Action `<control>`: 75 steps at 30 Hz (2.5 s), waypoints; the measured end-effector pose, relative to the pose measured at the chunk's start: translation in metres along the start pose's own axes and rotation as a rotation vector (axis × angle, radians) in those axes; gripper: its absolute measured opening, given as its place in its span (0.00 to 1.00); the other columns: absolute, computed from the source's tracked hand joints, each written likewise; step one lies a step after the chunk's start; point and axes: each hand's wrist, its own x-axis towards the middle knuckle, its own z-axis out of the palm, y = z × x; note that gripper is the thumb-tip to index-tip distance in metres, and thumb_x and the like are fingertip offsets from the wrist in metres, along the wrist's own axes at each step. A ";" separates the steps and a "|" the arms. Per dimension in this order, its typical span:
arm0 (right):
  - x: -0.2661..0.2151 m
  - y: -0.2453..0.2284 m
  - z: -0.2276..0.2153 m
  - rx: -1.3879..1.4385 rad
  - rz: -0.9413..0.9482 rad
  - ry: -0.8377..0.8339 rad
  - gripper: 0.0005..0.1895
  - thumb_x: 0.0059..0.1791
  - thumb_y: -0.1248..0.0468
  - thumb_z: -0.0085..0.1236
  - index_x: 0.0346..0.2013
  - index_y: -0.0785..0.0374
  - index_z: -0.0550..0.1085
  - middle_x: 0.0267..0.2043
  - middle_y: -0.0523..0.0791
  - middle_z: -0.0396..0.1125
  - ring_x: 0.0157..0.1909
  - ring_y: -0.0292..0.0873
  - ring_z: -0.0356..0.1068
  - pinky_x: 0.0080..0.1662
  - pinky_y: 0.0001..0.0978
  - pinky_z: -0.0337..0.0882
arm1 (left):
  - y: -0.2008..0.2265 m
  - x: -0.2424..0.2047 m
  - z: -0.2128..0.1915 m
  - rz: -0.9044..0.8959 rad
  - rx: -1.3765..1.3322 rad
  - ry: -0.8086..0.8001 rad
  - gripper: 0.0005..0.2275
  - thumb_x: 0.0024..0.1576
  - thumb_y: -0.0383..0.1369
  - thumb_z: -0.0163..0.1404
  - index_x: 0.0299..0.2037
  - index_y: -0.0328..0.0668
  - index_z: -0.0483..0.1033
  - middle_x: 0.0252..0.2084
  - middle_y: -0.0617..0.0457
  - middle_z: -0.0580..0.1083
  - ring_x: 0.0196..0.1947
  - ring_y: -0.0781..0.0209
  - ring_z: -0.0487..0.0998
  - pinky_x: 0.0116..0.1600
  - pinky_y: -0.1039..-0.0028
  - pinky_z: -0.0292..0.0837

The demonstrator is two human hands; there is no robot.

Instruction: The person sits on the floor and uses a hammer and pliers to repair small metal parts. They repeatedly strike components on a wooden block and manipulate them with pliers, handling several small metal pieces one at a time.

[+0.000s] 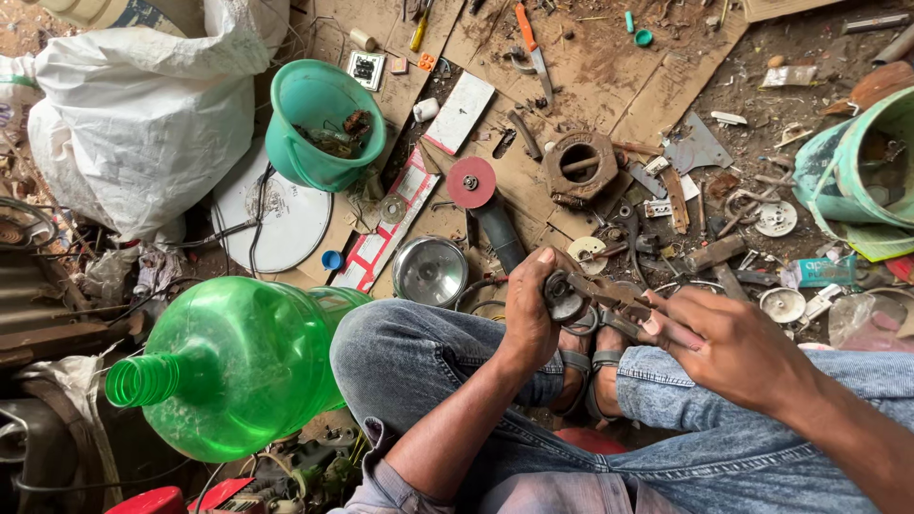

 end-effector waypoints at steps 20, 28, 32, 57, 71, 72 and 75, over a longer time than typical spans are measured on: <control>0.000 -0.043 -0.032 -0.906 -0.001 0.158 0.17 0.46 0.44 0.61 0.43 0.45 0.83 0.52 0.40 0.68 0.57 0.41 0.64 0.61 0.45 0.56 | 0.018 -0.004 0.008 0.243 0.689 0.061 0.20 0.71 0.43 0.37 0.30 0.36 0.68 0.24 0.63 0.60 0.25 0.74 0.57 0.29 0.76 0.53; -0.001 -0.035 -0.025 -0.982 0.015 0.054 0.16 0.46 0.43 0.59 0.38 0.46 0.84 0.54 0.43 0.67 0.55 0.44 0.64 0.59 0.47 0.59 | 0.026 -0.006 0.013 0.155 0.864 0.128 0.22 0.70 0.44 0.38 0.30 0.33 0.68 0.21 0.59 0.62 0.23 0.70 0.60 0.28 0.71 0.56; -0.001 -0.031 -0.021 -1.038 0.006 -0.013 0.11 0.48 0.50 0.58 0.38 0.48 0.82 0.55 0.45 0.67 0.55 0.45 0.65 0.58 0.47 0.64 | 0.021 -0.006 0.011 0.159 0.891 0.154 0.23 0.70 0.44 0.37 0.29 0.32 0.68 0.21 0.57 0.62 0.23 0.68 0.61 0.28 0.69 0.58; 0.001 -0.013 -0.002 0.130 0.502 -0.317 0.13 0.49 0.52 0.66 0.35 0.58 0.82 0.25 0.45 0.72 0.24 0.42 0.73 0.33 0.42 0.75 | -0.004 -0.003 -0.007 0.191 0.359 -0.052 0.20 0.72 0.45 0.36 0.38 0.35 0.70 0.32 0.52 0.70 0.30 0.66 0.72 0.35 0.77 0.73; 0.003 -0.025 -0.024 -0.557 -0.027 0.135 0.20 0.41 0.52 0.66 0.45 0.55 0.81 0.52 0.45 0.70 0.52 0.48 0.71 0.58 0.49 0.67 | 0.007 0.000 -0.003 -0.017 0.008 -0.014 0.18 0.69 0.45 0.39 0.37 0.38 0.69 0.31 0.54 0.69 0.28 0.66 0.73 0.30 0.73 0.73; 0.003 -0.029 -0.026 -0.610 -0.044 0.128 0.20 0.41 0.51 0.66 0.44 0.53 0.82 0.52 0.46 0.70 0.53 0.47 0.70 0.60 0.50 0.65 | 0.006 0.001 -0.003 0.022 0.074 -0.018 0.18 0.70 0.45 0.39 0.36 0.37 0.70 0.30 0.54 0.69 0.27 0.67 0.72 0.31 0.75 0.71; 0.003 -0.039 -0.028 -0.732 -0.054 0.177 0.20 0.42 0.46 0.65 0.43 0.51 0.83 0.52 0.44 0.69 0.54 0.45 0.66 0.62 0.49 0.60 | 0.001 0.002 -0.004 0.137 0.288 -0.018 0.18 0.71 0.43 0.38 0.36 0.37 0.71 0.29 0.56 0.68 0.28 0.70 0.69 0.33 0.79 0.66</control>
